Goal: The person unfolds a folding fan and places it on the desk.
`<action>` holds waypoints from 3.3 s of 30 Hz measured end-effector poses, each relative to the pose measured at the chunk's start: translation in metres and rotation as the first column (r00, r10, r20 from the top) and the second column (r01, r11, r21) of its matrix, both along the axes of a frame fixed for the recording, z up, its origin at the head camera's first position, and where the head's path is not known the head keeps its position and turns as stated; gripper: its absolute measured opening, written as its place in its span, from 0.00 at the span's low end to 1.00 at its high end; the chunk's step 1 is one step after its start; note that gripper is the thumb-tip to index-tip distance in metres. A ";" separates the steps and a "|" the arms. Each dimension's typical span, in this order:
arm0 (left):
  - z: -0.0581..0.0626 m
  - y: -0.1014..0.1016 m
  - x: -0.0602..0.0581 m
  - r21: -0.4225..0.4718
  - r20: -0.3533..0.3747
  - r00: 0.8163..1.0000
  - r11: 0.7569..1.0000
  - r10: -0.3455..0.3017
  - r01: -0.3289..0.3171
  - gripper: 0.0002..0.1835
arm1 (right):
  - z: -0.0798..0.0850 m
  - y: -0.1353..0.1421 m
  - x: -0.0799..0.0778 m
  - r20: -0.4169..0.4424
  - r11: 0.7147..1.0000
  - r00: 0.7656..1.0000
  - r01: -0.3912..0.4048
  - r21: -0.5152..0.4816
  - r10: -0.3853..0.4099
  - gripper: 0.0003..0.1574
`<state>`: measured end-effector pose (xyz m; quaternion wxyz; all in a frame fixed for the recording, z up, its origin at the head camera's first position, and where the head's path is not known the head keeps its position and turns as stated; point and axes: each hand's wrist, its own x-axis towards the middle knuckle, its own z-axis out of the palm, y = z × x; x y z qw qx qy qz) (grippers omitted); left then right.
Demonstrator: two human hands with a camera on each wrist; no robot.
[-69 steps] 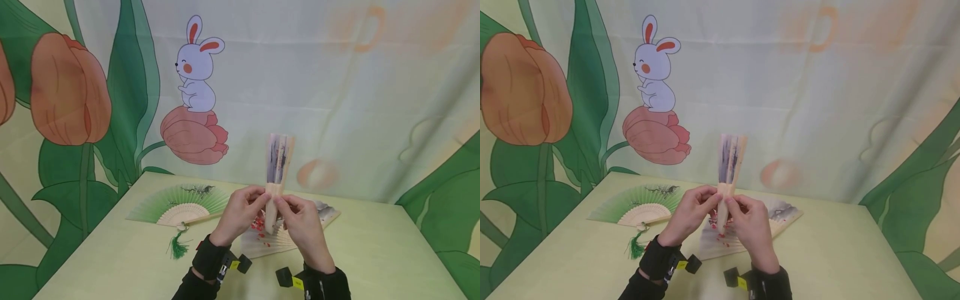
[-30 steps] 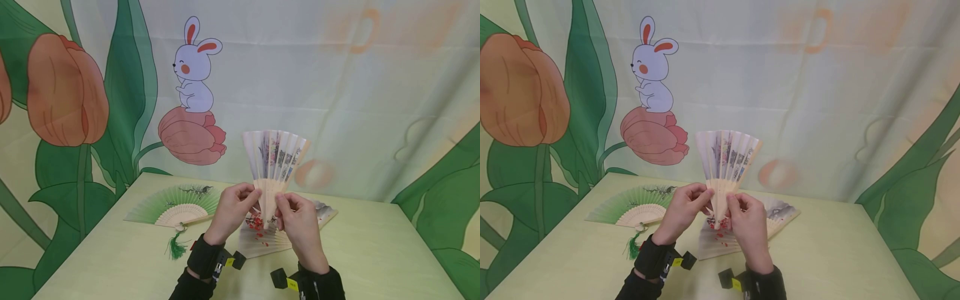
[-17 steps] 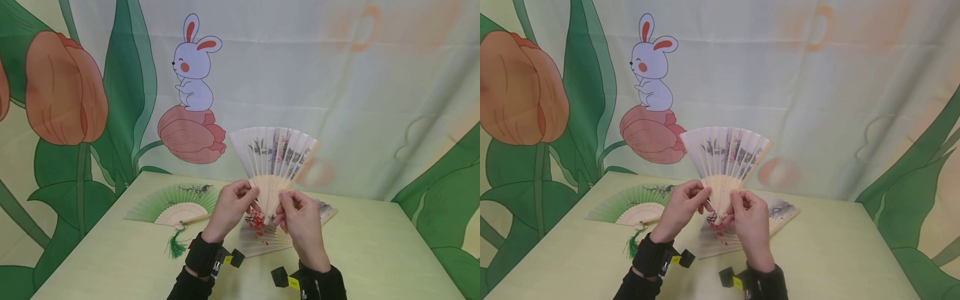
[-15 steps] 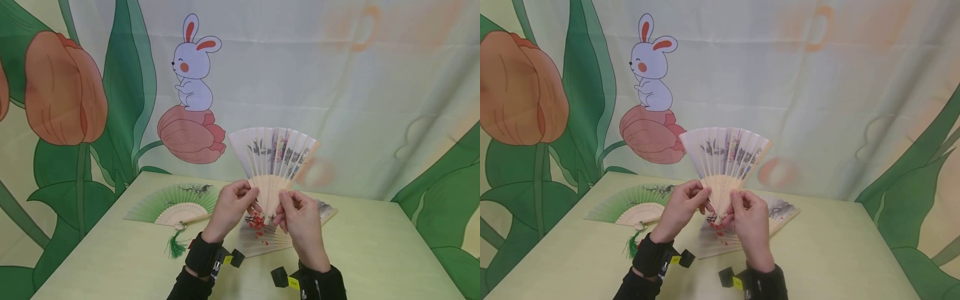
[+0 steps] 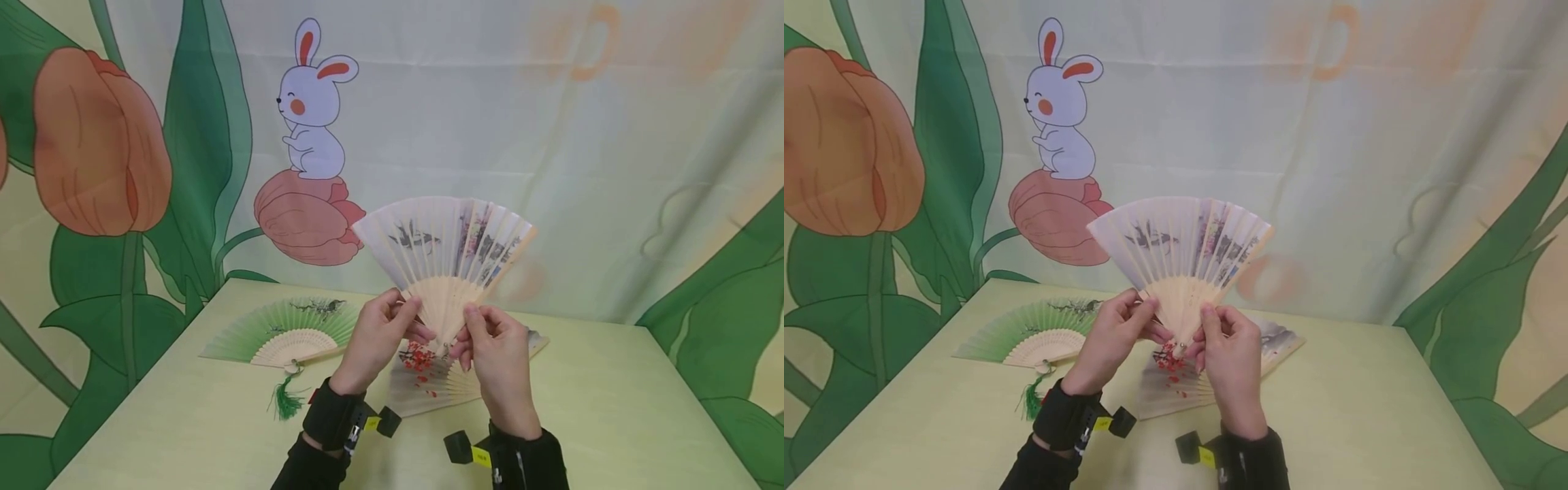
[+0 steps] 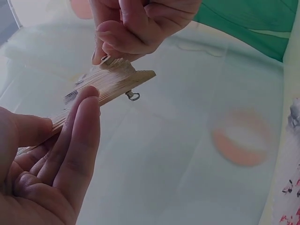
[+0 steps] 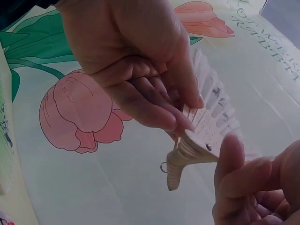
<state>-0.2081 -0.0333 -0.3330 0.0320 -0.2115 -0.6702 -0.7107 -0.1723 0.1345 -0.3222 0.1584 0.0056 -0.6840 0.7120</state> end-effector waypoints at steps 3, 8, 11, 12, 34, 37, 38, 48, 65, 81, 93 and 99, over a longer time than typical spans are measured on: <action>-0.001 0.000 -0.001 0.021 -0.022 1.000 1.000 -0.005 0.005 0.15 | -0.001 -0.001 -0.001 -0.022 1.000 0.999 0.028 -0.011 -0.028 0.17; -0.001 0.000 0.001 0.014 -0.027 1.000 1.000 0.007 -0.007 0.15 | -0.002 -0.003 -0.001 -0.067 0.995 0.993 0.090 -0.049 -0.093 0.17; 0.000 0.000 0.001 0.010 -0.045 0.999 1.000 0.020 -0.019 0.15 | -0.003 -0.004 -0.002 -0.098 0.990 0.988 0.107 -0.089 -0.115 0.19; 0.000 0.001 0.001 0.016 -0.051 0.998 1.000 0.020 -0.019 0.15 | -0.003 -0.005 -0.003 -0.106 0.988 0.987 0.112 -0.103 -0.123 0.19; -0.001 0.005 0.002 0.173 -0.077 0.996 0.984 0.044 -0.030 0.16 | -0.006 -0.020 -0.001 -0.296 0.945 0.925 0.148 -0.292 -0.237 0.22; -0.001 0.004 0.002 0.199 -0.077 0.996 0.980 0.041 -0.025 0.16 | -0.006 -0.023 -0.001 -0.314 0.936 0.921 0.120 -0.331 -0.230 0.22; -0.001 0.004 0.002 0.205 -0.076 0.996 0.978 0.039 -0.023 0.16 | -0.006 -0.024 -0.001 -0.325 0.931 0.918 0.109 -0.348 -0.228 0.22; 0.000 0.005 0.003 0.229 -0.076 0.997 0.973 0.034 -0.015 0.18 | -0.007 -0.029 -0.001 -0.397 0.900 0.879 0.077 -0.429 -0.265 0.19; -0.004 0.022 0.010 0.351 -0.100 0.994 0.936 0.033 0.005 0.18 | -0.004 -0.031 0.000 -0.421 0.749 0.845 -0.038 -0.662 -0.330 0.17; -0.006 0.029 0.009 0.409 -0.081 0.996 0.913 0.041 -0.004 0.17 | -0.003 -0.035 -0.002 -0.410 0.695 0.848 -0.072 -0.716 -0.335 0.17; -0.007 0.044 0.015 0.455 -0.067 0.998 0.889 -0.018 0.047 0.18 | -0.001 -0.022 0.005 -0.393 0.677 0.852 -0.063 -0.734 -0.347 0.16; -0.007 0.048 0.017 0.466 -0.048 0.998 0.883 -0.042 0.060 0.18 | 0.000 -0.018 0.008 -0.381 0.680 0.856 -0.048 -0.732 -0.349 0.16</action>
